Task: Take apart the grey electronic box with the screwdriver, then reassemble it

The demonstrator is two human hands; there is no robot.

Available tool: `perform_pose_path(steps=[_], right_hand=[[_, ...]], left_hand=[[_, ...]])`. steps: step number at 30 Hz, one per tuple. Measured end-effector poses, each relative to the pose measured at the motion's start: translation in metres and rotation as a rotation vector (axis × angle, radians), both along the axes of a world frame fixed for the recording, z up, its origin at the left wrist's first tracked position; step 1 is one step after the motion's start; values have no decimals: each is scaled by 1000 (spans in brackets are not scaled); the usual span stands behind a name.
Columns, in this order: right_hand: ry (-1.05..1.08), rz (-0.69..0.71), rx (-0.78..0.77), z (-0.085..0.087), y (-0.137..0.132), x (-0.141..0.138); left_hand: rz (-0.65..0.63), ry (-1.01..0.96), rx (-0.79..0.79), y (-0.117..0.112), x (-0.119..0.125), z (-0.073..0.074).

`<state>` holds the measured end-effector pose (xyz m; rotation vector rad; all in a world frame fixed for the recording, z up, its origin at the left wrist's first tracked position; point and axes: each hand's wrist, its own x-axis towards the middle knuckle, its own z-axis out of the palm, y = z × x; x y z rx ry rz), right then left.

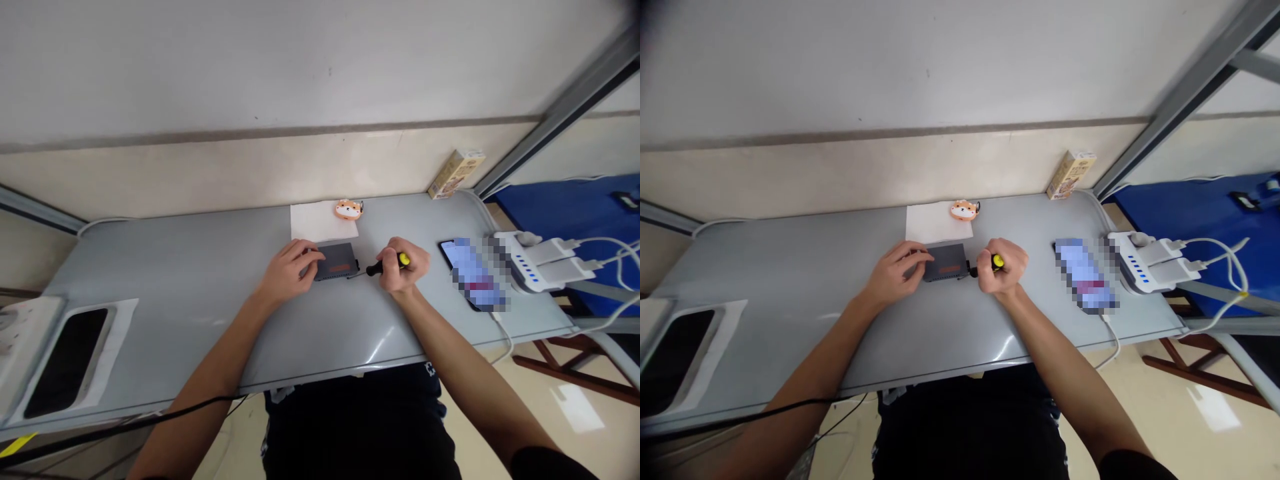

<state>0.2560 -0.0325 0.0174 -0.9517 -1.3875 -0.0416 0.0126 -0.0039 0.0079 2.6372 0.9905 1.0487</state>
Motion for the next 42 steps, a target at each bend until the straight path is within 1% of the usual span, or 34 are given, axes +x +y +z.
perform_pose_path(steps=[3,7,10,13,16,19,22,24,26,29,32,37,40,42], right_hand=[[7,101,-24,2,-5,-10],[-114,258,-23,2,-9,-23],[-157,303,-25,0,-11,-27],[-123,285,10,-1,-11,-28],[-25,272,0,0,-11,-26],[115,258,-78,2,-9,-24],[199,209,-213,3,-7,-21],[177,213,-292,3,-7,-20],[99,256,-332,2,-7,-21],[-4,319,-325,0,-9,-24],[40,331,-299,0,-10,-24],[244,237,-312,2,-2,-17],[364,142,-371,1,5,-13],[438,94,-437,-1,9,-13]], left_hand=[[17,5,3,0,0,1],[35,11,5,1,-1,0],[31,2,3,2,-1,-1],[21,-19,0,1,-1,1],[1,-37,-41,-2,0,5],[-50,-37,-92,-6,0,7],[-107,8,-111,-8,0,7],[-117,35,-110,-9,0,8],[-101,43,-100,-7,0,8],[-65,38,-82,-4,-3,9],[-48,29,-75,-2,-6,11],[-74,5,-76,-6,-5,14],[-85,45,-91,-9,1,12],[-60,87,-109,-9,5,8]])
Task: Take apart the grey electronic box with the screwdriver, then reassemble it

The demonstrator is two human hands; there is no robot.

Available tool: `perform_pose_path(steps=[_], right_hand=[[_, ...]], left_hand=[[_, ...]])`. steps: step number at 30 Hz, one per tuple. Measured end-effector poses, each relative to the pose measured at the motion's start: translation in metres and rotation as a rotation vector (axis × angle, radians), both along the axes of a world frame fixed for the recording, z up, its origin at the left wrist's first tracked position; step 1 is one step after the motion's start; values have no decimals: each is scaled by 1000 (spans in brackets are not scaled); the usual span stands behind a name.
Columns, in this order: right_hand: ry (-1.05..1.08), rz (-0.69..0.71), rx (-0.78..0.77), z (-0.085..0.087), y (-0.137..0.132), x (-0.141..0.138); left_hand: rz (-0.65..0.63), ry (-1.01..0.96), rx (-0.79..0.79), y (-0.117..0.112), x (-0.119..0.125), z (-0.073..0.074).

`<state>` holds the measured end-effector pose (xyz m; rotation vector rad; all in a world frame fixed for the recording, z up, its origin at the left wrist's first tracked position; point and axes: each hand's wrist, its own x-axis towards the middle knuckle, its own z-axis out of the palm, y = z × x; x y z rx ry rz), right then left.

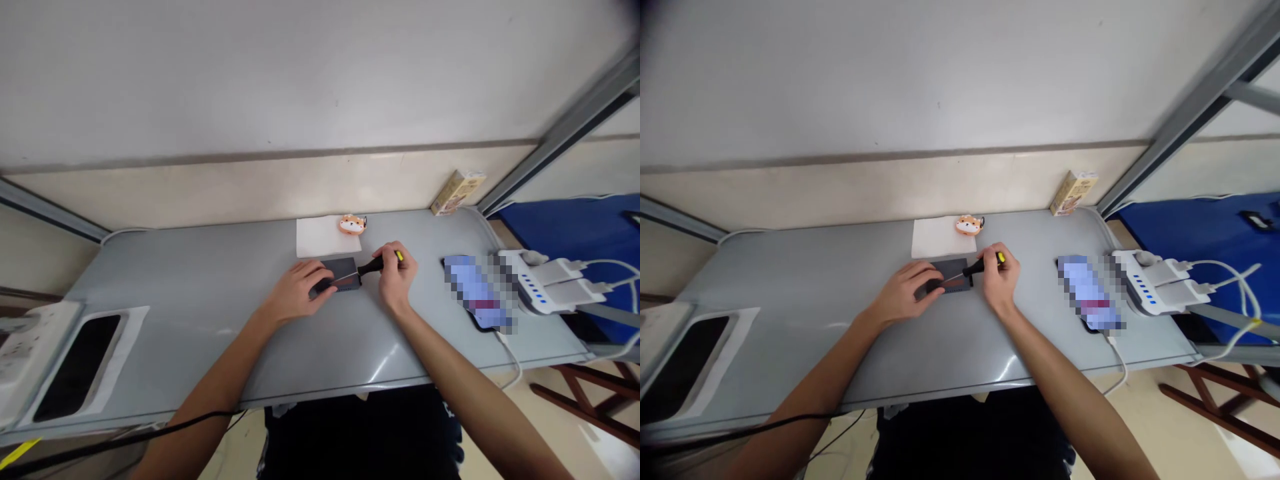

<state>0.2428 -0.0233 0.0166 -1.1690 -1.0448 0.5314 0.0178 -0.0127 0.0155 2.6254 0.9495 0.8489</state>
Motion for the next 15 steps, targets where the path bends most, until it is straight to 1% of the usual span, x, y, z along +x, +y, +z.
perform_pose_path(steps=[2,4,6,8,10,12,15], right_hand=[[54,-3,-74,-3,4,-2],[123,17,-126,-6,8,-3],[210,35,-166,-9,11,-3],[278,41,-187,-12,15,-1],[308,31,-190,-14,18,2],[325,10,-193,-15,22,7],[355,-29,-205,-17,27,13]], left_hand=[[11,-13,-6,2,2,-5],[17,-68,-34,4,2,-9],[41,-121,-96,8,-1,-13],[97,-144,-179,15,-6,-14],[192,-148,-228,28,-11,-14],[252,-146,-207,46,-16,-13],[309,-123,-176,74,-19,-11]])
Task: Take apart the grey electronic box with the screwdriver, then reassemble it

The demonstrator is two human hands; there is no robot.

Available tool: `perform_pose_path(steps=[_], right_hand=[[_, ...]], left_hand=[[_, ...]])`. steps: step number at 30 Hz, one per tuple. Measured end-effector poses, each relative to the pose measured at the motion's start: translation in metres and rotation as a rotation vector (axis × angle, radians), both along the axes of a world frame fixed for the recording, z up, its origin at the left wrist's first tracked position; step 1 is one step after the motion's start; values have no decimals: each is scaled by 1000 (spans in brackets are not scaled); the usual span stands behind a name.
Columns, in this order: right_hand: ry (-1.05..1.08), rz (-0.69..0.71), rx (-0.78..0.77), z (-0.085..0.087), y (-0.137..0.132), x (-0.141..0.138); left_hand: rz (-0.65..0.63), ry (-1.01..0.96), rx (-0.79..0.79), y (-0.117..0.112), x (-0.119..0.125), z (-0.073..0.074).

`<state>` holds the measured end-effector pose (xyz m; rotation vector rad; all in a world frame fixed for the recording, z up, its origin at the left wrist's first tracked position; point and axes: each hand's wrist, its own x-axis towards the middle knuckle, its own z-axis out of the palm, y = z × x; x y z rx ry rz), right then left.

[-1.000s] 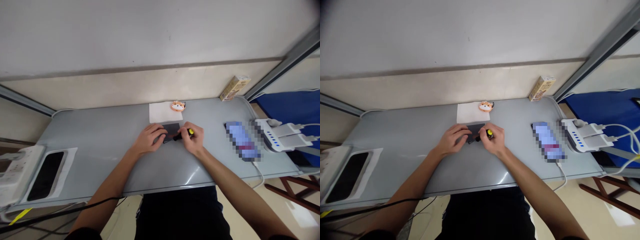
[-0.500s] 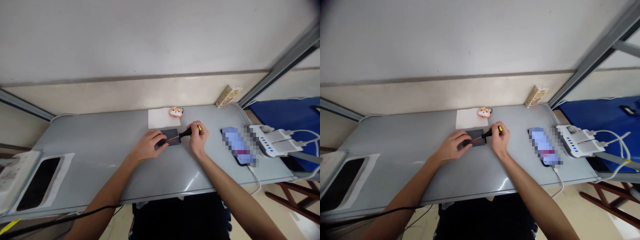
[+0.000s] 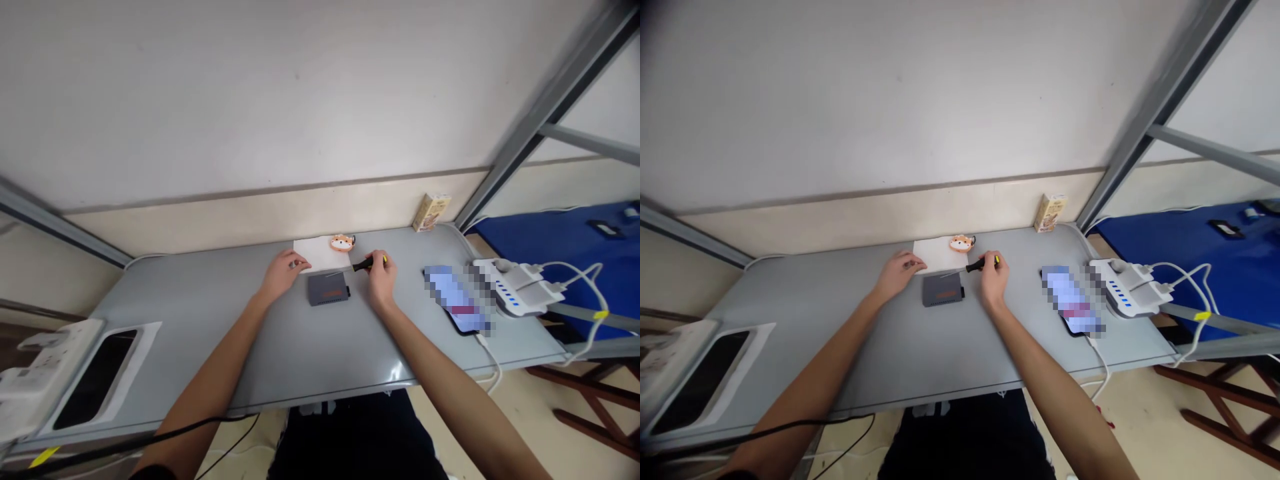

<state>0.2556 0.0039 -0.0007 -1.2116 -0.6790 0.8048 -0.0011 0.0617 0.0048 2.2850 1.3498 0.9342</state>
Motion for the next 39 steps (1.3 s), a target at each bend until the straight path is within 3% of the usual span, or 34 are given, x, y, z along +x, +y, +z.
perform_pose_path(steps=[4,12,15,18,20,23,29,32,39], right_hand=[[25,-38,-15,-1,2,4],[32,-63,-26,5,0,2],[35,-87,-23,7,0,4],[37,-129,-18,9,0,8],[32,-159,-15,10,0,12],[4,-199,16,13,0,18],[-189,-264,128,20,-4,21],[-304,-227,118,21,-7,16],[-509,44,174,17,-20,4]], left_hand=[[42,48,-3,18,1,-2],[53,98,-44,15,-3,-6],[67,86,-48,4,-9,-2],[83,47,-69,-25,-10,4],[6,-6,-189,-48,-6,7],[-138,88,-266,-72,2,14],[-281,64,-280,-68,1,14],[-314,20,-268,-59,-5,6],[-130,-78,-216,-57,8,-11]])
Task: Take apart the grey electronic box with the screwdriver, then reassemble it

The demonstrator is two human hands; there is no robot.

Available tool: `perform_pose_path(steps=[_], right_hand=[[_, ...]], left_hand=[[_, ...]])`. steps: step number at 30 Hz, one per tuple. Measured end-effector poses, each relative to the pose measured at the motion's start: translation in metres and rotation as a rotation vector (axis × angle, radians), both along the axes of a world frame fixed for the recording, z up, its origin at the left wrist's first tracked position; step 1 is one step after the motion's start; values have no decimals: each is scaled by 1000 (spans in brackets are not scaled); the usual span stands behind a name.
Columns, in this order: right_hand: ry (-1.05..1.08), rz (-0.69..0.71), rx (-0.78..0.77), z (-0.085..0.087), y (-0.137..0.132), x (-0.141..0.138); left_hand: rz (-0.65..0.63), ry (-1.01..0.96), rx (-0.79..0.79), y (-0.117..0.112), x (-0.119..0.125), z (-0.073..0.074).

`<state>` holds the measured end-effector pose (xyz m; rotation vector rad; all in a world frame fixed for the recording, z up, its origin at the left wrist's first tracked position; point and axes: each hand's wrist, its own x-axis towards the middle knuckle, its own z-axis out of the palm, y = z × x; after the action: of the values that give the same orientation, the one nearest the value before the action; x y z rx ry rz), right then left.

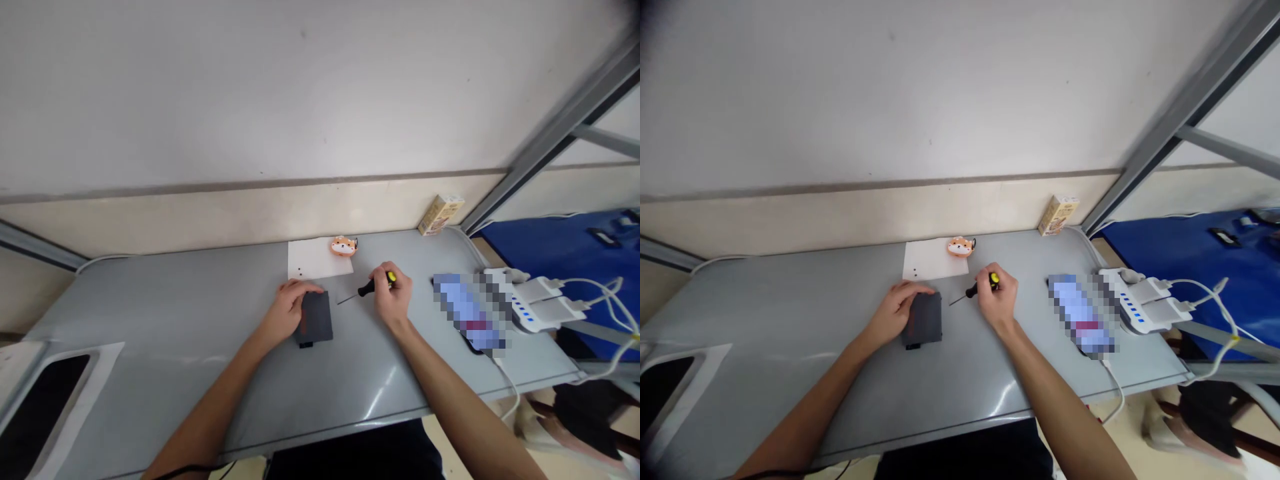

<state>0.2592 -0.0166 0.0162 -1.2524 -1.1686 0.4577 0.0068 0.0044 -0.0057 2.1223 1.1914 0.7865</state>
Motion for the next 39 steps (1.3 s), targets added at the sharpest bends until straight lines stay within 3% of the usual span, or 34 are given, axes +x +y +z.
perform_pose_path(steps=[9,18,25,30,34,39], right_hand=[[-178,107,33,4,-7,-9],[-22,80,1,5,-5,-2],[-70,248,-80,9,-13,-9],[-51,224,-54,9,-11,-5],[54,162,-55,9,-5,-1],[-15,233,-93,10,-7,-7]], left_hand=[[76,-83,20,-9,10,10],[-34,6,129,-15,12,17],[-38,159,339,-21,15,24],[-86,176,426,-26,16,32],[-180,179,427,-29,18,35],[-229,223,335,-29,18,33]])
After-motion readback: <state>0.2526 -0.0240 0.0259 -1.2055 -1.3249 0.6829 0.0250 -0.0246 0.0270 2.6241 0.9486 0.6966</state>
